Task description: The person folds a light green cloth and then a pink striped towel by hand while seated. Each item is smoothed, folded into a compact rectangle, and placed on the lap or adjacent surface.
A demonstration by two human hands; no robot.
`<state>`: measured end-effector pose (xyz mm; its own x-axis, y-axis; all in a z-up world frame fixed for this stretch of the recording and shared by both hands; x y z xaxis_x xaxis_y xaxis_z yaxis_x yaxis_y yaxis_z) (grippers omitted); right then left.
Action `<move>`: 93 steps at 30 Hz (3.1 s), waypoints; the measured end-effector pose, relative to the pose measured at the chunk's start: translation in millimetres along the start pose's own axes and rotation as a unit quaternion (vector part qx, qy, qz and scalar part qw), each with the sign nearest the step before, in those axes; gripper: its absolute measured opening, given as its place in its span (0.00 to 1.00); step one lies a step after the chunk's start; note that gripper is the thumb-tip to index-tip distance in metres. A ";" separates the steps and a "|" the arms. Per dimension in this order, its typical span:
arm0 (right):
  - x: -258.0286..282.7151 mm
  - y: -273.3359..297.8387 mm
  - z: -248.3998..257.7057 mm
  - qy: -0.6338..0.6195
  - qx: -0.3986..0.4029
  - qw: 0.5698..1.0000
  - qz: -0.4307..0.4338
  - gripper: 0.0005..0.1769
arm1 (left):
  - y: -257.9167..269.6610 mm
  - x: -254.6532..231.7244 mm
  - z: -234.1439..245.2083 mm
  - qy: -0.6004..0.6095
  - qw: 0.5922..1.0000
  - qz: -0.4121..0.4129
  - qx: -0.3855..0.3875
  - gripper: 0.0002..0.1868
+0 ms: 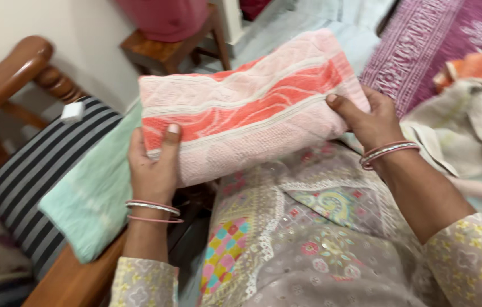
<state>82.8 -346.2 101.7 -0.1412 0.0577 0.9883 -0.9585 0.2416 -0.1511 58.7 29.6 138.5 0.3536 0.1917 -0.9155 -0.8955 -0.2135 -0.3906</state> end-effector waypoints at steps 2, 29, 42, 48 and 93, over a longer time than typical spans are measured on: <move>7.1 -14.4 -39.1 -0.002 0.052 0.999 0.011 0.20 | 1.2 -1.8 39.0 -0.013 0.999 -0.014 -0.044 0.17; -87.3 -61.9 -256.5 0.018 0.171 0.983 -0.060 0.23 | 48.0 145.0 198.7 -0.284 0.883 0.171 -0.332 0.27; -89.8 -35.9 -135.9 -0.023 0.018 0.997 -0.070 0.16 | 40.9 34.5 99.8 -0.504 0.801 -0.029 -0.322 0.35; -89.9 -9.5 -26.1 0.002 -0.069 0.998 0.000 0.13 | 37.1 12.5 -25.7 -0.433 0.876 -0.152 -0.148 0.34; 12.0 96.7 76.8 0.442 0.070 0.889 0.098 0.10 | 108.9 -35.6 -272.3 -0.078 0.884 -0.135 0.441 0.24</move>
<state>-30.5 -396.6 100.6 -0.1183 0.8389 0.5313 -0.9673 0.0236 -0.2526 22.2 -261.3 102.3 0.6072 0.2658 -0.7488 -0.6703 0.6775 -0.3030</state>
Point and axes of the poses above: each hand's wrist, its own y-axis away from the middle knuckle, its own z-axis out of the back of the hand, x = y × z, the point moved 5 cm from there along -y, towards the middle knuckle, and after that the axes turned 1 degree about y, right-handed, at the moved point
